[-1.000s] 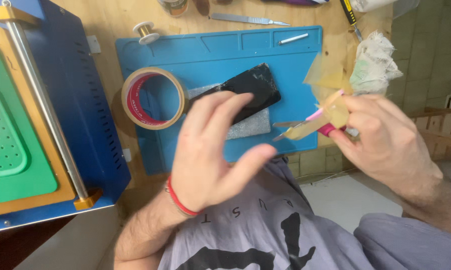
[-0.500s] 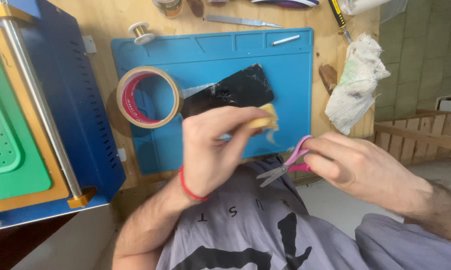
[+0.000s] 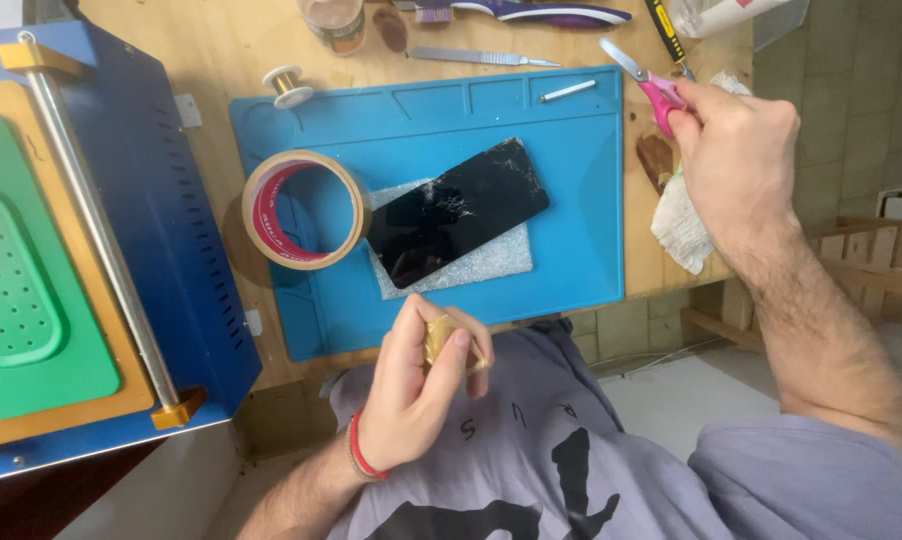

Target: The person attempts to cut a roll of masking tape using a metal file, then switches to using pink scissors to cut a strip of tape. The person handles the tape roll and scissors over a workbench containing a cracked smartphone.

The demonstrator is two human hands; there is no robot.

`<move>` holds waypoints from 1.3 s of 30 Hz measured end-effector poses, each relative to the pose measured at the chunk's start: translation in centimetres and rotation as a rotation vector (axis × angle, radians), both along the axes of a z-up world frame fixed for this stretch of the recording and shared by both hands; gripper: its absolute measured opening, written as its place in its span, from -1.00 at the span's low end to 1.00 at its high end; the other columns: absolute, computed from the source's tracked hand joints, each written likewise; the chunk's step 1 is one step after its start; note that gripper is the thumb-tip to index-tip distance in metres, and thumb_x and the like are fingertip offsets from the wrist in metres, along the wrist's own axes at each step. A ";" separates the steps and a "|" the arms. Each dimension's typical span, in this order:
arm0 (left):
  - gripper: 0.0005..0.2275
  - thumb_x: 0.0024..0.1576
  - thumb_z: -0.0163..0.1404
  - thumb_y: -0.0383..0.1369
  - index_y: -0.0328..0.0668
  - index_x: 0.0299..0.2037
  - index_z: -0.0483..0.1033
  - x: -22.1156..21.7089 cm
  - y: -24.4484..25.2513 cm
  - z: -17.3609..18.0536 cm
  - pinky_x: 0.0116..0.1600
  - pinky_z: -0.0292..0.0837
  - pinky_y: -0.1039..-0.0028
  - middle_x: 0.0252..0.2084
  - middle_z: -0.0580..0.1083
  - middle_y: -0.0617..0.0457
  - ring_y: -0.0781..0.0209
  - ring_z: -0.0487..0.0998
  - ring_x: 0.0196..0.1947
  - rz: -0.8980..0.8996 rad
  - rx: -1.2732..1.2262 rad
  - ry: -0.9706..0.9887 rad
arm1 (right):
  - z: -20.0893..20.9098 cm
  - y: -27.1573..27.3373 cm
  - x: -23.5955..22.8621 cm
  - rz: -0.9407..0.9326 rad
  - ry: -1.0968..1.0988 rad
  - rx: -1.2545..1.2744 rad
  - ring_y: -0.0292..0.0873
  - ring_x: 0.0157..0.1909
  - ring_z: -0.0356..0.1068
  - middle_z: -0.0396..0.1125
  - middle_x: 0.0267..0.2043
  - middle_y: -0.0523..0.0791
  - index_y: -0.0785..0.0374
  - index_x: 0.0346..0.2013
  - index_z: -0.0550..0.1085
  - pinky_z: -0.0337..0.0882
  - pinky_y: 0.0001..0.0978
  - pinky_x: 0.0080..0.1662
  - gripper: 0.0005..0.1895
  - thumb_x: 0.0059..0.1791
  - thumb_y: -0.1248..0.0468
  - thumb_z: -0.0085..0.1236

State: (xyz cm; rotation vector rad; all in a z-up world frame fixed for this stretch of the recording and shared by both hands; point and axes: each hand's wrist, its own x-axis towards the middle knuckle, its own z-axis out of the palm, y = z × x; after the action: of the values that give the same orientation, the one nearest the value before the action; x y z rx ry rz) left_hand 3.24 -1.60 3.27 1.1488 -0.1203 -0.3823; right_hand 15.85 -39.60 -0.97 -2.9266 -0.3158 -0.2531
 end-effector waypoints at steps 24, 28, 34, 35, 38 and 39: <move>-0.86 0.43 -0.04 -0.44 -0.36 0.09 0.43 1.2 -6.4 -5.8 -0.12 0.55 0.43 -0.18 0.60 -0.14 0.23 0.63 -0.20 0.238 -0.055 0.102 | -1.5 16.7 -13.4 -0.035 0.320 1.443 -0.26 0.10 0.24 0.21 0.12 0.05 0.44 0.10 0.64 0.46 -0.09 0.41 -0.67 0.17 0.25 0.15; -0.81 0.37 0.00 -0.50 -0.40 0.10 0.58 1.3 -6.1 -5.0 -0.09 0.58 0.45 -0.19 0.57 -0.10 0.31 0.52 -0.19 0.261 -0.113 0.133 | -3.3 16.8 -12.9 -0.046 0.224 1.437 -0.30 0.11 0.24 0.19 0.14 -0.02 0.38 0.04 0.68 0.54 -0.30 0.24 -0.73 0.14 0.27 0.23; -0.66 0.19 0.03 -0.32 -0.40 0.06 0.66 1.2 -5.1 -6.0 -0.23 0.31 0.52 -0.33 0.23 0.09 0.36 0.21 -0.30 0.310 -0.094 0.018 | -3.0 16.4 -11.8 0.004 0.338 1.628 -0.27 0.16 0.12 0.14 0.25 0.02 0.47 0.21 0.56 0.32 -0.31 0.35 -0.45 0.17 0.10 -0.13; -0.74 0.19 0.20 -0.34 -0.32 0.01 0.69 1.4 -4.9 -5.9 -0.28 0.33 0.52 -0.42 0.25 0.11 0.36 0.28 -0.38 0.318 0.031 -0.093 | -2.1 16.7 -11.4 0.061 0.347 1.604 -0.26 0.19 0.09 0.12 0.28 0.01 0.45 0.32 0.50 0.22 -0.34 0.37 -0.32 0.22 -0.03 -0.30; -0.74 0.13 0.38 -0.40 -0.12 0.03 0.76 1.5 -4.5 -5.2 -0.38 0.44 0.49 -0.56 0.18 0.21 0.25 0.32 -0.59 0.441 0.429 -0.441 | -1.5 16.7 -11.9 0.095 0.290 1.445 -0.23 0.29 0.01 0.04 0.36 0.01 0.47 0.44 0.37 0.06 -0.36 0.44 -0.12 0.23 -0.23 -0.49; -0.74 0.13 0.38 -0.40 -0.12 0.03 0.76 1.8 -4.6 -5.3 -0.38 0.44 0.49 -0.56 0.18 0.21 0.25 0.32 -0.59 0.442 0.430 -0.438 | -1.2 17.0 -12.1 0.095 0.294 1.445 -0.23 0.29 0.01 0.04 0.36 0.01 0.47 0.44 0.37 0.06 -0.36 0.44 -0.12 0.23 -0.23 -0.49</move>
State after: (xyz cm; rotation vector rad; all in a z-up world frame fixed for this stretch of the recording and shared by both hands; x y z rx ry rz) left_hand 5.09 -6.20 -2.01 1.6284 -0.1660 0.2559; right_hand 3.76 -22.61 -2.12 -1.4818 -0.1155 0.0063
